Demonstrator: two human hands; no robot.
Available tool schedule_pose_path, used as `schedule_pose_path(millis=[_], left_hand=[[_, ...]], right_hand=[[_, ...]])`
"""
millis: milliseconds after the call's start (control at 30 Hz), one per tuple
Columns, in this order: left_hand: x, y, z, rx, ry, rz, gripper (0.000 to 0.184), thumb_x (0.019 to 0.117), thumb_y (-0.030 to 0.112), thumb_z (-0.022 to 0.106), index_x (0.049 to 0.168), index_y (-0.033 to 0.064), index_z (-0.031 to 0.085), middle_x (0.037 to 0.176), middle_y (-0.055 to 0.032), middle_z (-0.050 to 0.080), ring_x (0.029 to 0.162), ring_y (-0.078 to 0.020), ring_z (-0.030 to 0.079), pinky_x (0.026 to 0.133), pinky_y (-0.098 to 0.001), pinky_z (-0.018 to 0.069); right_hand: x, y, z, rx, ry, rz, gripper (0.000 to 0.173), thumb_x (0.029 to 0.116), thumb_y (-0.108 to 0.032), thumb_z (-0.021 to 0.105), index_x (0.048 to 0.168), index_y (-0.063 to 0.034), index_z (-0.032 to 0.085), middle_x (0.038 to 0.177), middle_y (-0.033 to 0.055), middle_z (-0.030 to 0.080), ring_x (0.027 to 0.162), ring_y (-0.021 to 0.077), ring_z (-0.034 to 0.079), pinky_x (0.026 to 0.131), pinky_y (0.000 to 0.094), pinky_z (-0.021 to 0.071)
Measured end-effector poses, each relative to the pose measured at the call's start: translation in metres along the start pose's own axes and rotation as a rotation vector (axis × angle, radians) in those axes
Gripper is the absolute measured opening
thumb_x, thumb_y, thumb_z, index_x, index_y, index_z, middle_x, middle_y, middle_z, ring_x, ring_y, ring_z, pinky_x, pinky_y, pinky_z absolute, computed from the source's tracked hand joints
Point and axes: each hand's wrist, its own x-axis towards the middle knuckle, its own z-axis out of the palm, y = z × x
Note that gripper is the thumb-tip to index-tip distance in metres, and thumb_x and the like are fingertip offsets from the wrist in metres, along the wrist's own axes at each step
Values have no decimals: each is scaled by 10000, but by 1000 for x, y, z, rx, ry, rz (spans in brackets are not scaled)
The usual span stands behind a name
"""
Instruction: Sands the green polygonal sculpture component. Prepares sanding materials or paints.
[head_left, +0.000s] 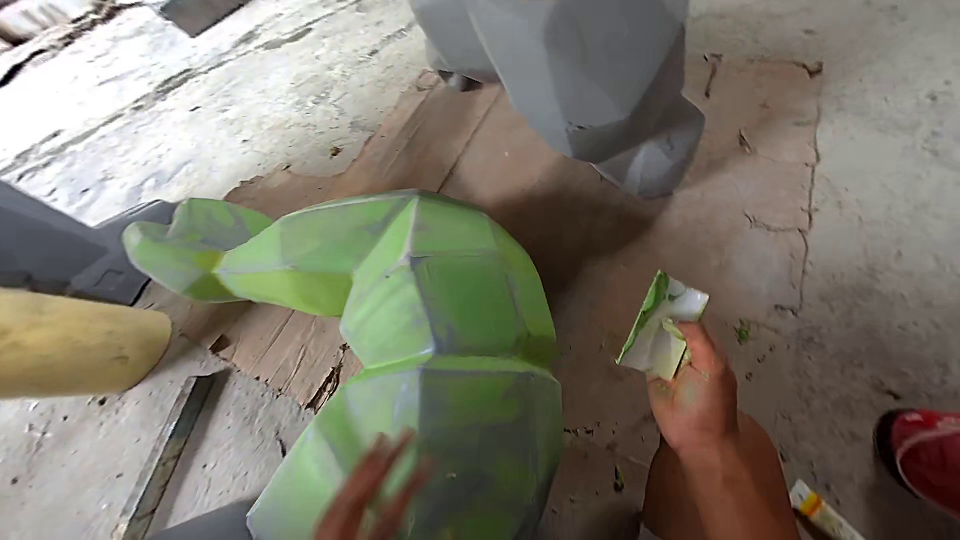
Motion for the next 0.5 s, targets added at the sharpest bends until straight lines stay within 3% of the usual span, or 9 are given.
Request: schedule_pose_path(millis=[67, 133, 200, 267, 333, 400, 500], left_hand=[[6, -21, -4, 215, -54, -87, 993, 859, 606, 693, 1560, -18, 367, 1602, -329, 305, 1509, -488, 257, 1235, -613, 223], [-6, -26, 14, 371, -113, -39, 1160, 800, 748, 655, 1611, 15, 266, 1631, -350, 207, 1516, -533, 185, 1208, -708, 144], [-24, -22, 30, 459, -121, 129, 1023, 795, 789, 622, 1598, 203, 379, 1640, -291, 259, 1510, -551, 182, 1166, -769, 130], [-38, -19, 32, 455, -189, 253, 812, 854, 732, 603, 1551, 341, 460, 1662, -179, 299, 1520, -546, 151, 1144, -798, 97], [-42, -25, 24, 324, -203, 274, 698, 898, 632, 637, 1513, 326, 512, 1652, -146, 338, 1548, -464, 165, 1194, -740, 79], [-35, -40, 12, 180, -102, 218, 706, 897, 568, 681, 1504, 248, 512, 1624, -187, 366, 1537, -402, 256, 1230, -658, 185], [-17, -73, 6, 169, 67, 112, 911, 849, 674, 652, 1558, 148, 426, 1630, -208, 337, 1523, -390, 291, 1224, -611, 263]], right_hand=[[-5, -10, -3, -3, -1, -63, 295, 1043, -243, 475, 1285, -133, 604, 1151, 50, 692, 1048, 162, 689, 892, 407, 596], [-8, -19, -7, 19, -23, -87, 320, 1044, -253, 477, 1311, -121, 594, 1192, 64, 679, 1100, 177, 671, 940, 431, 577], [-18, -23, -8, 12, -15, -72, 296, 1041, -257, 497, 1279, -117, 605, 1163, 65, 686, 1074, 177, 677, 921, 429, 581], [-31, -24, -9, -52, -54, -89, 283, 1040, -243, 527, 1274, -111, 617, 1138, 63, 700, 1036, 175, 692, 892, 421, 595], [-44, -25, -9, -198, -153, -166, 280, 1035, -208, 563, 1290, -109, 621, 1129, 62, 706, 1001, 172, 704, 862, 402, 609], [-42, -15, -8, -324, -255, -325, 226, 1001, -140, 611, 1213, -73, 653, 1031, 72, 728, 914, 171, 726, 794, 367, 635], [-32, 11, -1, -499, -357, -440, 189, 987, -144, 649, 1160, -68, 664, 922, 61, 730, 786, 156, 720, 693, 352, 633]])
